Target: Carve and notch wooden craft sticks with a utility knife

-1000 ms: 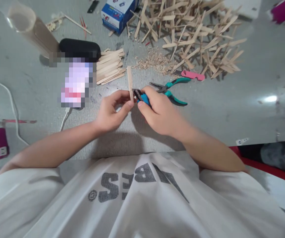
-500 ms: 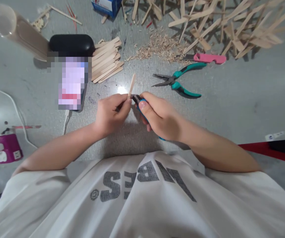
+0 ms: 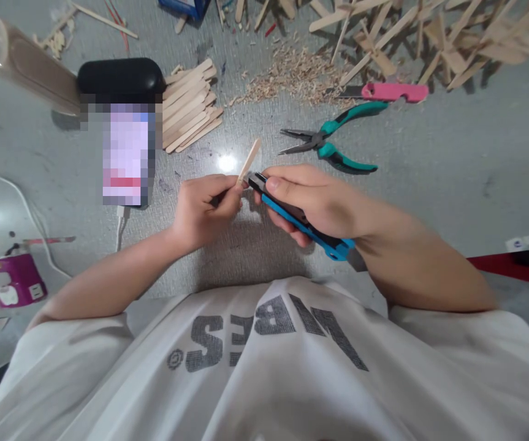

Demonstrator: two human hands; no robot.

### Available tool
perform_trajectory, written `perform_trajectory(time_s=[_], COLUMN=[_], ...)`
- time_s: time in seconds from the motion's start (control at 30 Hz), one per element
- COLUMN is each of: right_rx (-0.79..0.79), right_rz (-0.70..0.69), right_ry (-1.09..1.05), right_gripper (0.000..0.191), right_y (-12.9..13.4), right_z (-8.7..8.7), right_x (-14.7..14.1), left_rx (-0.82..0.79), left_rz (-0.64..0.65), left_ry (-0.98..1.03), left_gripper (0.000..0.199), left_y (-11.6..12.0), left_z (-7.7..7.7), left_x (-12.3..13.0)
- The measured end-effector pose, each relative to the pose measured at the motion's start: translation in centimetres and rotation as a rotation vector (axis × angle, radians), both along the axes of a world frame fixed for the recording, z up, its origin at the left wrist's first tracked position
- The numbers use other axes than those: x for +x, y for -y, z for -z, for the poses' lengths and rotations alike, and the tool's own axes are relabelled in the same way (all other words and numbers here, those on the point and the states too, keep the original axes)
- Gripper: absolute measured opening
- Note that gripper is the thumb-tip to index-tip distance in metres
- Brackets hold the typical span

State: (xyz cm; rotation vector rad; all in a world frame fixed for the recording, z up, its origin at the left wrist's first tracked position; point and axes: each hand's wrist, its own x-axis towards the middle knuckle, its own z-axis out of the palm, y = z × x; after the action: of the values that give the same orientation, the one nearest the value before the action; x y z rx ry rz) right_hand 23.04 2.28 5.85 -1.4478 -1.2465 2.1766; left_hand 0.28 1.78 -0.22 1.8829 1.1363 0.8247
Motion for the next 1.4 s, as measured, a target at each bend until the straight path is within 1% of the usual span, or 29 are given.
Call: perform_trajectory(time_s=[0.13, 0.27, 0.33, 0.43, 0.5, 0.57, 0.67, 0.83, 1.03, 1.2, 1.3, 1.4], right_rx=[-0.03, -0.011, 0.044, 0.203, 0.246, 0.199, 0.088, 0.001, -0.068, -0.013, 0.025, 0.038], right_rz=[-0.044, -0.064, -0.051, -0.028, -0.032, -0.033, -0.027, -0.048, -0.021, -0.025, -0.015, 0.007], right_ry=[-0.059, -0.111, -0.085, -0.024, -0.006, -0.038, -0.17, -0.384, -0.537, -0.543, -0.487, -0.408], right_gripper=[0.029, 0.031, 0.032, 0.031, 0.03, 0.031, 0.033, 0.05, 0.048, 0.044, 0.045, 0.045], right_y=[-0.6, -0.8, -0.4, 0.2, 0.5, 0.4, -0.2, -1.0, -1.3, -1.3, -1.2, -1.0], right_z=[1.1, 1.7, 2.0, 2.3, 2.3, 2.3, 2.8, 4.2, 5.5, 5.5, 5.2, 5.0], right_x=[0.7, 1.0, 0.8, 0.3, 0.1, 0.0, 0.2, 0.5, 0.1, 0.2, 0.2, 0.2], left_rx=[-0.101, -0.177, -0.207, -0.22, -0.214, -0.217, -0.239, -0.26, -0.316, -0.352, -0.372, -0.366], left_rz=[-0.013, 0.009, -0.012, -0.034, -0.028, -0.02, -0.021, -0.04, -0.077, -0.137, -0.181, -0.167], left_ry=[0.126, 0.236, 0.248, 0.226, 0.221, 0.225, 0.245, 0.333, 0.343, 0.391, 0.399, 0.394], left_gripper=[0.031, 0.033, 0.033, 0.033, 0.034, 0.035, 0.039, 0.041, 0.053, 0.053, 0.054, 0.053], left_y=[0.0, -0.2, -0.2, -0.3, -0.3, -0.4, -0.4, -0.5, -0.5, -0.2, -0.2, -0.2], left_z=[0.4, 0.6, 0.5, 0.5, 0.4, 0.4, 0.2, 0.2, 0.2, 0.5, 0.7, 0.7], left_x=[-0.1, -0.1, -0.1, 0.0, 0.0, -0.1, -0.1, -0.1, 0.0, 0.2, 0.3, 0.2])
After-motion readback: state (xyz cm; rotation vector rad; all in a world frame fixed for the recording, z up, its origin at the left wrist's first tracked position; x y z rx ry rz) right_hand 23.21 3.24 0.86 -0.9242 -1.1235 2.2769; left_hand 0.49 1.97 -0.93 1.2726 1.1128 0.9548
